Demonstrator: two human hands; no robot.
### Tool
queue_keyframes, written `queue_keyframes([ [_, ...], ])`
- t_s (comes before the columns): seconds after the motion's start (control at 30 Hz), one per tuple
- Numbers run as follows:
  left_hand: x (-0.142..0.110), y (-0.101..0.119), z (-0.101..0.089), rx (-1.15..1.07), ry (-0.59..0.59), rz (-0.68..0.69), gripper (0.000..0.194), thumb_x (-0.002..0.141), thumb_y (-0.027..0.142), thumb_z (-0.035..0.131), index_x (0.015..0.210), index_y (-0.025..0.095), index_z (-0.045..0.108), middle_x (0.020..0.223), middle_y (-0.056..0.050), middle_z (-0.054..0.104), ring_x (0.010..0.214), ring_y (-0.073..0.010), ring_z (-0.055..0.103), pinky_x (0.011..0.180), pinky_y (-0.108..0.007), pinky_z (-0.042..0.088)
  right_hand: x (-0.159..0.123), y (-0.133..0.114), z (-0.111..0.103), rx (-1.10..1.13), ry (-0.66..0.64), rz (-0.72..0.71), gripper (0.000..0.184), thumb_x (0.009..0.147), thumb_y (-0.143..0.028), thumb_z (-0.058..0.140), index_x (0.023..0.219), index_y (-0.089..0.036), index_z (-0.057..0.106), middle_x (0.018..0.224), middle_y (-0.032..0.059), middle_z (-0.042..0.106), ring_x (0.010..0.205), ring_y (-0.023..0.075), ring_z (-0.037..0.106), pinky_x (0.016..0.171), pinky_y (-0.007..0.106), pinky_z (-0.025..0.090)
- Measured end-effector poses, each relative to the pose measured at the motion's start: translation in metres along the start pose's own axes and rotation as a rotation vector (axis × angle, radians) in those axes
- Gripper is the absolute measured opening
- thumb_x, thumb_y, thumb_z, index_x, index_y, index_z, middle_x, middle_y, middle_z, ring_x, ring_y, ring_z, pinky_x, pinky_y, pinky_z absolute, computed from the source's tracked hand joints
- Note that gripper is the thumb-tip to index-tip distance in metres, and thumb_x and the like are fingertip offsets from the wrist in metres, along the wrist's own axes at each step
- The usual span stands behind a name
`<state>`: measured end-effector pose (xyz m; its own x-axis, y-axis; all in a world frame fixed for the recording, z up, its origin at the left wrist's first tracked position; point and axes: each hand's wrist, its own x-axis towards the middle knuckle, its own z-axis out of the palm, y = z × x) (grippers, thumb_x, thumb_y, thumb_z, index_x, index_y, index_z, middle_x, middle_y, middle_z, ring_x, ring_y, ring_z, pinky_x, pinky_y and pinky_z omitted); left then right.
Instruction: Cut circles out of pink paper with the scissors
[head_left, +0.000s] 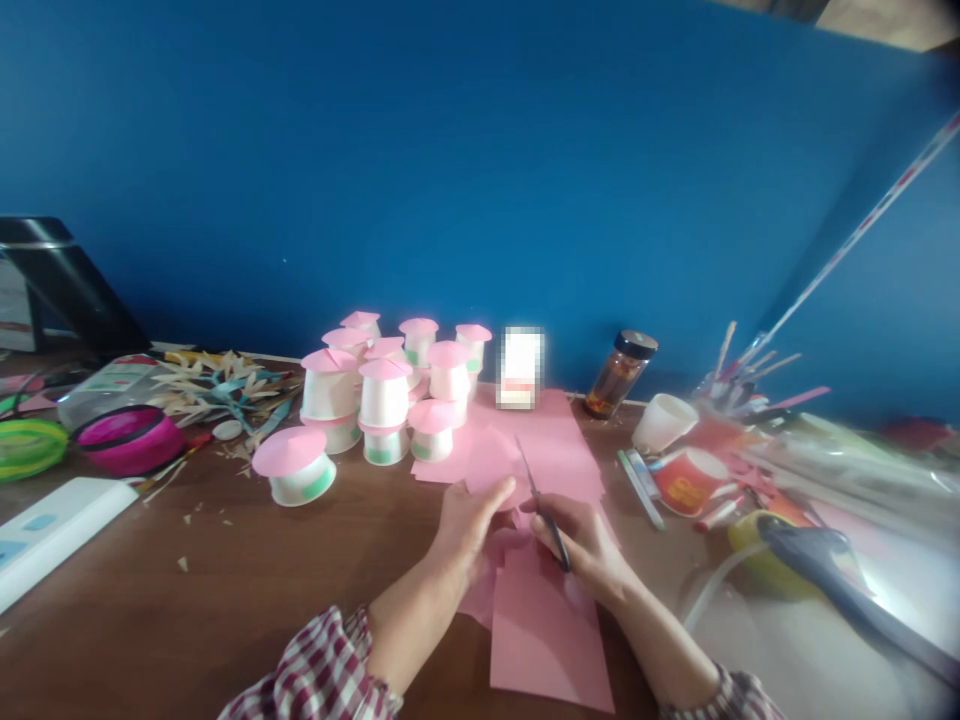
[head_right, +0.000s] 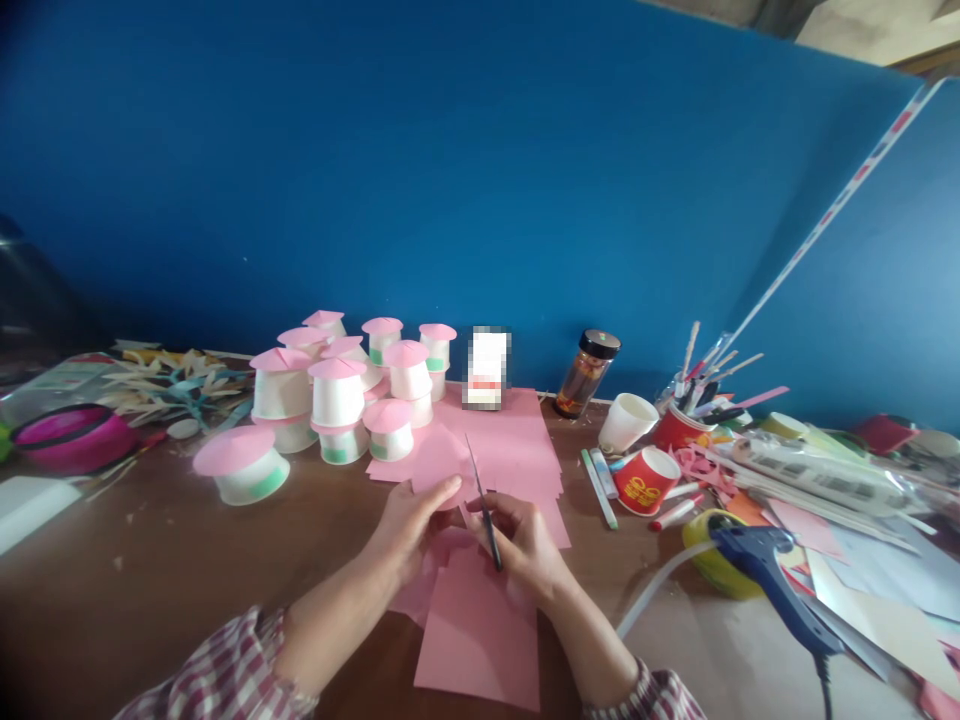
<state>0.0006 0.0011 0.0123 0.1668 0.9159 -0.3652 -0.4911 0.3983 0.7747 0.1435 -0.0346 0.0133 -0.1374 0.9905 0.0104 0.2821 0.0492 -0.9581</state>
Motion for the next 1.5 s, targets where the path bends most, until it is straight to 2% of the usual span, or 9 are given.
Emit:
queue_keyframes([
  [0.23,0.0001,-0.0010,-0.0006,-0.003,0.003,-0.013,0.025,0.062,0.025,0.074,0.076,0.013,0.057,0.057,-0.002,0.056,0.047,-0.0180,0.057,0.042,-0.035,0.052,-0.0002,0.0008,-0.0007,-0.035,-0.002,-0.003,0.048,0.080,-0.053,0.058,0.095,-0.009,0.065,0.053,-0.0022,0.049,0.046,0.0106,0.045,0.043,0.022,0.038],
  [0.43,0.0009,-0.0003,-0.0008,-0.003,0.028,-0.014,0.025,0.061,0.026,0.075,0.069,0.015,0.054,0.047,0.002,0.049,0.042,-0.0153,0.052,0.039,-0.034,0.051,0.0012,0.0016,-0.0006,-0.083,0.024,-0.034,0.047,0.079,-0.055,0.058,0.091,-0.011,0.067,0.051,-0.0023,0.048,0.046,0.0117,0.045,0.042,0.022,0.039],
  [0.8,-0.0001,0.0013,0.0000,0.012,0.045,-0.012,0.026,0.061,0.027,0.075,0.070,0.013,0.055,0.046,0.003,0.050,0.039,-0.0136,0.050,0.039,-0.034,0.052,0.0002,0.0001,0.0002,-0.078,0.021,-0.028,0.049,0.079,-0.055,0.058,0.092,-0.009,0.067,0.049,-0.0024,0.048,0.044,0.0111,0.046,0.041,0.022,0.037],
  [1.03,0.0017,-0.0022,-0.0019,0.012,0.003,-0.007,0.027,0.063,0.029,0.075,0.073,0.013,0.056,0.052,-0.002,0.056,0.045,-0.0192,0.058,0.040,-0.034,0.051,0.0003,-0.0008,0.0003,-0.074,0.021,-0.017,0.047,0.080,-0.055,0.058,0.092,-0.010,0.067,0.049,-0.0022,0.049,0.043,0.0107,0.044,0.041,0.022,0.037],
  [1.23,0.0025,-0.0028,-0.0032,0.033,0.000,-0.009,0.026,0.064,0.030,0.074,0.072,0.014,0.054,0.050,-0.002,0.056,0.046,-0.0230,0.061,0.039,-0.035,0.052,0.0006,-0.0001,0.0002,-0.083,0.036,-0.034,0.047,0.079,-0.055,0.058,0.090,-0.011,0.068,0.049,-0.0025,0.049,0.043,0.0109,0.045,0.041,0.022,0.038],
  [1.5,0.0020,-0.0023,-0.0024,0.024,0.001,-0.003,0.028,0.063,0.030,0.075,0.071,0.015,0.053,0.049,0.000,0.053,0.044,-0.0196,0.058,0.038,-0.034,0.051,0.0004,0.0007,0.0020,-0.042,0.041,-0.015,0.046,0.078,-0.054,0.060,0.089,-0.010,0.067,0.048,-0.0038,0.046,0.041,0.0105,0.044,0.039,0.022,0.036],
])
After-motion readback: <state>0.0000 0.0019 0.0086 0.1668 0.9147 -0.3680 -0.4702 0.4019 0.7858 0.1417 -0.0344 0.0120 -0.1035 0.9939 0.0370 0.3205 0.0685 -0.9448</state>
